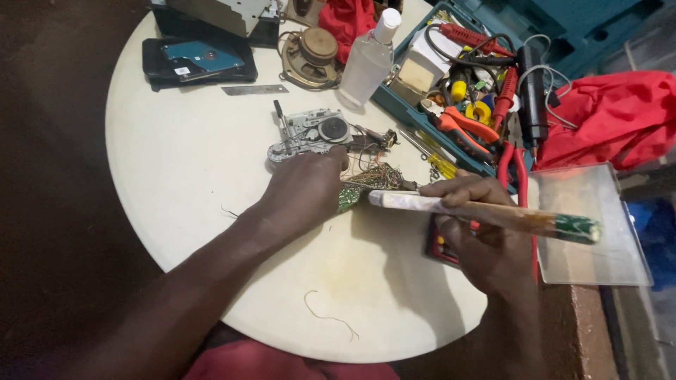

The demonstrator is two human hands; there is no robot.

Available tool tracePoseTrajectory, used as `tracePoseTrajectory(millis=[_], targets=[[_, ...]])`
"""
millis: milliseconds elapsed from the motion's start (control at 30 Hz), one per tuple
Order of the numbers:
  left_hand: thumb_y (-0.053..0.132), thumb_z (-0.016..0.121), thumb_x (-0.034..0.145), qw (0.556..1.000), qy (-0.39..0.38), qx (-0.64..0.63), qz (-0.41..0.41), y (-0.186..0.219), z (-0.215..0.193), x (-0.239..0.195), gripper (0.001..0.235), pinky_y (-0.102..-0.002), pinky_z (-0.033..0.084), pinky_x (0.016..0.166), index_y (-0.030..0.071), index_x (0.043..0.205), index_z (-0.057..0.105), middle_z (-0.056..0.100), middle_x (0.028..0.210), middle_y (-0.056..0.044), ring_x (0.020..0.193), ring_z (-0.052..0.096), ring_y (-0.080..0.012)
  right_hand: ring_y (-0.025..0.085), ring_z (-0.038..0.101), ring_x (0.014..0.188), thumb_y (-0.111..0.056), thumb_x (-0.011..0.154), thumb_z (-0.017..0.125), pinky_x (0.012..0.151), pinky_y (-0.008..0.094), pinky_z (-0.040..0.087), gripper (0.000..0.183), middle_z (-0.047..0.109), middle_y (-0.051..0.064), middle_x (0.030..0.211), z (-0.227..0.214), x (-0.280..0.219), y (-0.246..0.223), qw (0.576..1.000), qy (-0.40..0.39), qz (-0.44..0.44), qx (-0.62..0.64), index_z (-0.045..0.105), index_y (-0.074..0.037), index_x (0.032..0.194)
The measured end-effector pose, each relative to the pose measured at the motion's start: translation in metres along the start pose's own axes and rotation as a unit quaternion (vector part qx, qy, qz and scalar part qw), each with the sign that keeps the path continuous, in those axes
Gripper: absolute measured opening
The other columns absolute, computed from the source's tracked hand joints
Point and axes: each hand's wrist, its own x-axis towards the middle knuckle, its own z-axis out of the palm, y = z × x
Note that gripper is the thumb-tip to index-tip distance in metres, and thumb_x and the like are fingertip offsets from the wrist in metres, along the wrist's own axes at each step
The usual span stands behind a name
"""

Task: The person cleans a disassembled electronic device on a white table. They apply liquid from a bottle onto the circuit board and use a brush to scrub the surface, then use a screwdriver to adjust components.

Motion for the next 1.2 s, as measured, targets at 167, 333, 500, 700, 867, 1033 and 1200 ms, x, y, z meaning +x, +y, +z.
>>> tracePoseTrajectory(millis=[167, 333, 500, 700, 867, 1033, 1200], targets=[[0.008, 0.056, 0.094, 0.994, -0.010, -0.082, -0.075, 0.004, -0.009, -0.007, 0.031, -0.056, 0.045, 0.074, 0.014, 0.124, 0.066, 0.077, 0.096, -0.019, 0.090, 0.069, -0.0427, 0.017, 0.070, 0.094, -0.012, 0.102, 0.069, 0.086, 0.031, 0.059, 0.018, 0.070, 0.006, 0.104, 0.029, 0.021, -0.013, 0.994, 0.012, 0.007, 0.105, 0.052, -0.016, 0.108], [0.015, 0.061, 0.085, 0.991, 0.054, -0.087, -0.084, -0.007, 0.003, -0.006, 0.035, -0.057, 0.049, 0.077, 0.017, 0.118, 0.070, 0.080, 0.095, -0.018, 0.092, 0.072, -0.0434, 0.026, 0.070, 0.095, 0.009, 0.102, 0.062, 0.099, 0.041, 0.065, 0.029, 0.065, 0.012, 0.107, 0.015, 0.023, -0.004, 0.992, 0.096, -0.032, 0.082, 0.049, -0.013, 0.115], [0.017, 0.059, 0.084, 0.991, 0.061, -0.078, -0.089, -0.009, 0.006, -0.006, 0.036, -0.056, 0.048, 0.077, 0.021, 0.117, 0.071, 0.080, 0.088, -0.017, 0.090, 0.073, -0.0422, 0.018, 0.071, 0.083, 0.006, 0.101, 0.056, 0.071, 0.032, 0.068, 0.026, 0.065, 0.007, 0.099, 0.022, 0.034, -0.010, 0.986, 0.048, -0.086, 0.132, 0.053, -0.016, 0.113], [0.019, 0.064, 0.085, 0.990, 0.080, -0.094, -0.070, -0.014, 0.008, -0.008, 0.032, -0.059, 0.047, 0.076, 0.022, 0.117, 0.067, 0.080, 0.094, -0.017, 0.091, 0.073, -0.0440, 0.020, 0.064, 0.085, -0.001, 0.105, 0.060, 0.071, 0.034, 0.063, 0.019, 0.060, 0.009, 0.094, 0.040, 0.053, -0.009, 0.989, 0.006, -0.104, 0.106, 0.046, -0.014, 0.108], [0.015, 0.062, 0.089, 0.989, 0.062, -0.113, -0.071, -0.008, -0.005, -0.014, 0.032, -0.056, 0.046, 0.071, 0.019, 0.120, 0.068, 0.079, 0.088, -0.018, 0.085, 0.072, -0.0409, 0.018, 0.065, 0.086, 0.003, 0.100, 0.065, 0.076, 0.031, 0.057, 0.024, 0.062, 0.007, 0.094, 0.044, 0.064, -0.027, 0.989, -0.023, -0.061, 0.133, 0.051, -0.015, 0.104], [0.017, 0.060, 0.084, 0.990, 0.071, -0.102, -0.073, -0.014, 0.006, -0.011, 0.036, -0.058, 0.047, 0.074, 0.023, 0.118, 0.069, 0.079, 0.088, -0.020, 0.087, 0.072, -0.0448, 0.017, 0.068, 0.087, -0.005, 0.109, 0.061, 0.071, 0.028, 0.057, 0.012, 0.064, 0.007, 0.098, 0.017, 0.073, -0.013, 0.995, -0.041, -0.073, -0.057, 0.051, -0.013, 0.107], [0.013, 0.067, 0.089, 0.992, 0.060, -0.096, -0.052, -0.012, 0.001, -0.013, 0.032, -0.058, 0.048, 0.074, 0.020, 0.121, 0.068, 0.079, 0.087, -0.019, 0.090, 0.073, -0.0432, 0.019, 0.064, 0.090, 0.005, 0.100, 0.059, 0.079, 0.033, 0.060, 0.023, 0.064, 0.006, 0.099, 0.047, 0.073, -0.013, 0.964, -0.081, -0.006, 0.254, 0.052, -0.017, 0.104]])
